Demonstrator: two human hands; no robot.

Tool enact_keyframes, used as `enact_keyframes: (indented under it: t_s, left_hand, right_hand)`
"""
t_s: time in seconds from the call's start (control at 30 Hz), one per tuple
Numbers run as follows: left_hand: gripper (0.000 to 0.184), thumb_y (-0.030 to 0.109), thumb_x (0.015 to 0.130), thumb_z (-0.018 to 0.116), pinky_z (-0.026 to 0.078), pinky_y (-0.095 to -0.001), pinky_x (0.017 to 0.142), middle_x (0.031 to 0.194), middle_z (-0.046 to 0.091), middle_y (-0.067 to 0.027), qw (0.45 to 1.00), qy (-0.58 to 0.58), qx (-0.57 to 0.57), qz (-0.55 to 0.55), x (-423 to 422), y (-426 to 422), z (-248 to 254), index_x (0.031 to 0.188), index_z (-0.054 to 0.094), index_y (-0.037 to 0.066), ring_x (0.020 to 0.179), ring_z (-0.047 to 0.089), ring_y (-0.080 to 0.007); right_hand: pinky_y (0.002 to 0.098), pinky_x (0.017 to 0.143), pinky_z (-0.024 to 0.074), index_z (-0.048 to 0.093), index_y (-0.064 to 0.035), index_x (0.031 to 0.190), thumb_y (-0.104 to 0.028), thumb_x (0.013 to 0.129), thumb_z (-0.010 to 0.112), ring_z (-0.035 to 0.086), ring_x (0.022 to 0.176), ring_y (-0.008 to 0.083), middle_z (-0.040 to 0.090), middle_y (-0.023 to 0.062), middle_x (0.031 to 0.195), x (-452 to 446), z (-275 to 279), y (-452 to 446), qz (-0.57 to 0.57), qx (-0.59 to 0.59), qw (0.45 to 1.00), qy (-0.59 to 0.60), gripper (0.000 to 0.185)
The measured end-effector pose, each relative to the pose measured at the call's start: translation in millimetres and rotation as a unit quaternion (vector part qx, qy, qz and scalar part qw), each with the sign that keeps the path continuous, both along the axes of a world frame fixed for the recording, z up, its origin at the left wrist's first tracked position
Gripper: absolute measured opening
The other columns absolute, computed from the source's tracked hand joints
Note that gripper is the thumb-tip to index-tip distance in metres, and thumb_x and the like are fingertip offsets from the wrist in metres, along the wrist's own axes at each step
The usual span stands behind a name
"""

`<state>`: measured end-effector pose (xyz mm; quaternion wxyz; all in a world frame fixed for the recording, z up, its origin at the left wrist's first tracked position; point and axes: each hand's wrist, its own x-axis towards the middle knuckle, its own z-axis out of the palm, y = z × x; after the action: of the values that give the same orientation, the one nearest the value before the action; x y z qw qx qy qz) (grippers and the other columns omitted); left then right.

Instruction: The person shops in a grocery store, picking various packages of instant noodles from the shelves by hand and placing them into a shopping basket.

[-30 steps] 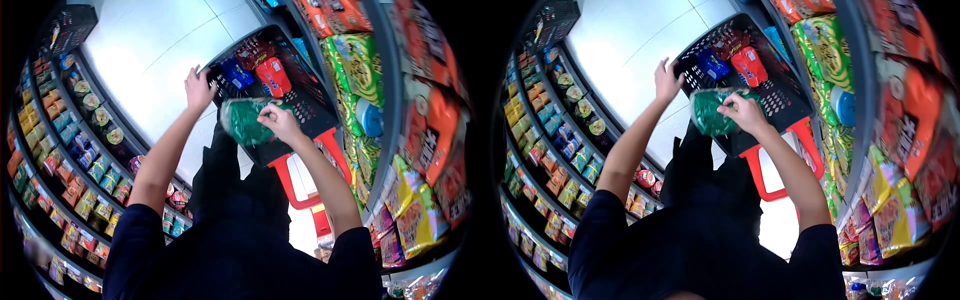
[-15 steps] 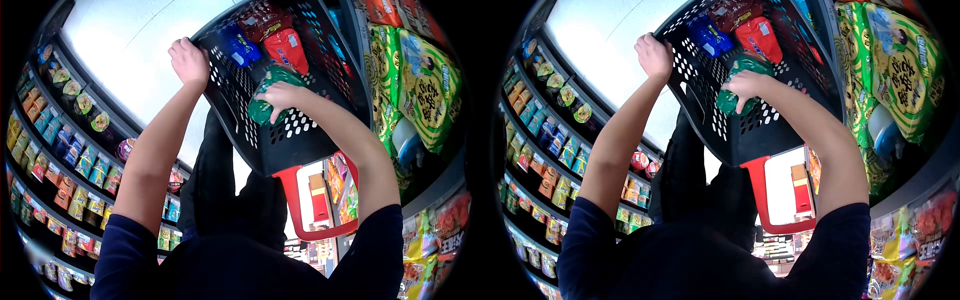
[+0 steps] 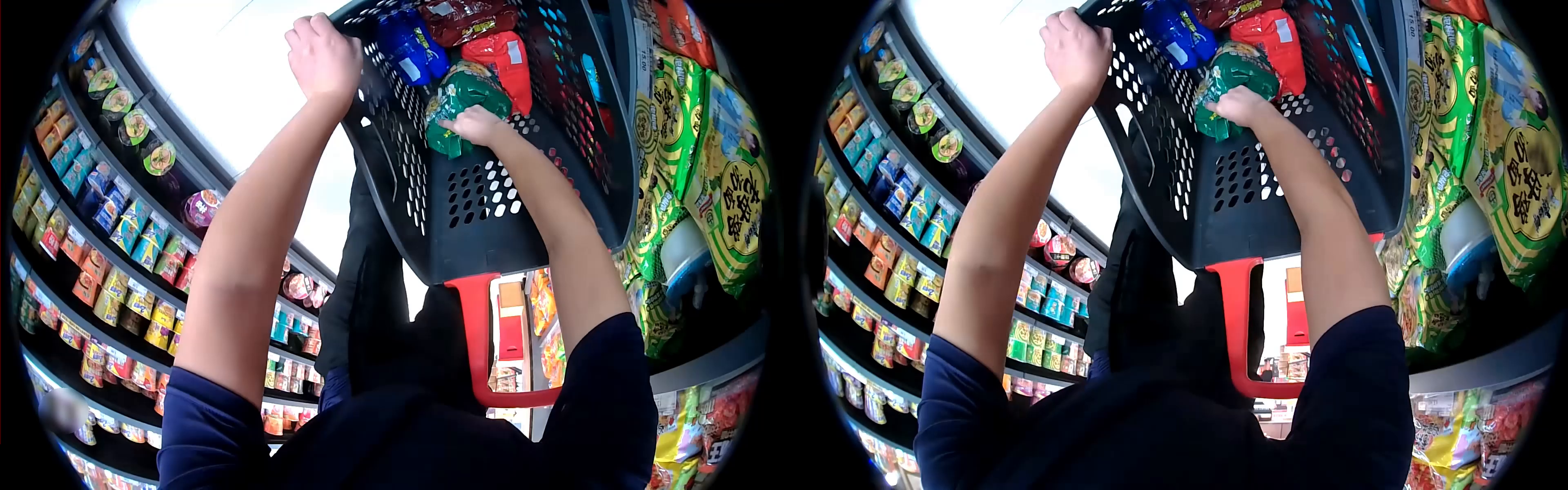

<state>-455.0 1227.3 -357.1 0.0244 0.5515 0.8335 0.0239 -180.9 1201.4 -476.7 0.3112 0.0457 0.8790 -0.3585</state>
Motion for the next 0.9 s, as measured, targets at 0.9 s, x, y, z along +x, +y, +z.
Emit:
enact_keyframes:
  t_s: [0.9]
  left_hand:
    - [0.052,0.015,0.08,0.061,0.046,-0.0472,0.089,0.133,0.037,-0.0278,0.977,-0.169,-0.073,0.111,16.6,13.3,4.2,0.123,0.036,0.001,0.107,0.052,-0.0454]
  right_hand:
    - [0.0411,0.086,0.0476,0.069,-0.0177,0.102,-0.01,0.075,0.051,0.061,0.099,0.0338,0.067,0.0185,0.097,32.9,-35.9,37.0,-0.407,-0.113,0.892,-0.162,0.034]
